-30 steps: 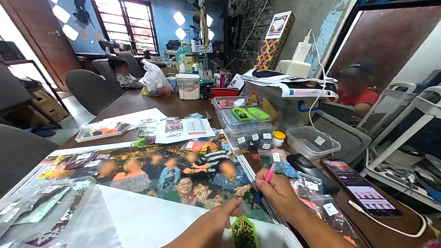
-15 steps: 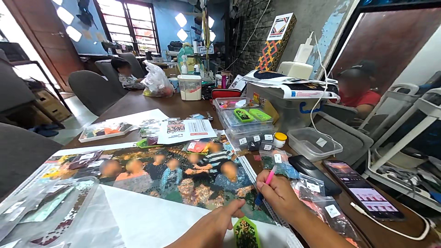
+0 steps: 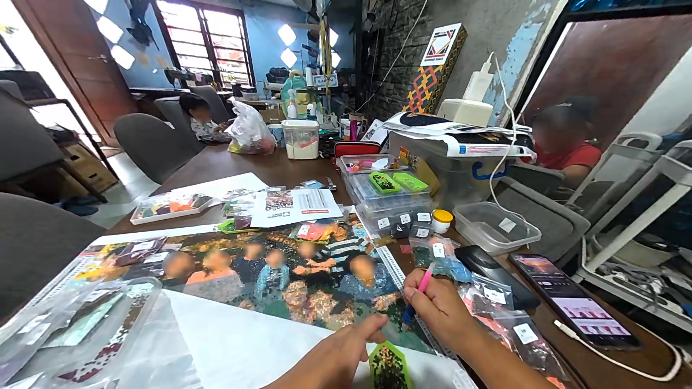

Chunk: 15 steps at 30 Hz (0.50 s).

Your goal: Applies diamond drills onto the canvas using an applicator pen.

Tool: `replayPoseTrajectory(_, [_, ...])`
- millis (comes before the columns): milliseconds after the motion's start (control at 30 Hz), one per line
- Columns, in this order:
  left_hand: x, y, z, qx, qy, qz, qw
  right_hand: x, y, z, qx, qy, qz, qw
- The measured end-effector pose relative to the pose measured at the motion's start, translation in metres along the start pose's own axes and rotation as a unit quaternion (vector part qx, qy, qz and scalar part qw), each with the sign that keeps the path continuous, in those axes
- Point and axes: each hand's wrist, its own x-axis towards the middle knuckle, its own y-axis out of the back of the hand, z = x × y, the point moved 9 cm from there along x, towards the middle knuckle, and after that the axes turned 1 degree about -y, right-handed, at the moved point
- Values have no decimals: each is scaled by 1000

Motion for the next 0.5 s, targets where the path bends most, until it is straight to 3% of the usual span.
replayPoseTrajectory(500, [0,-1,-1,1,4,-9,1000,0,-6,-8,-47,21,-33,998])
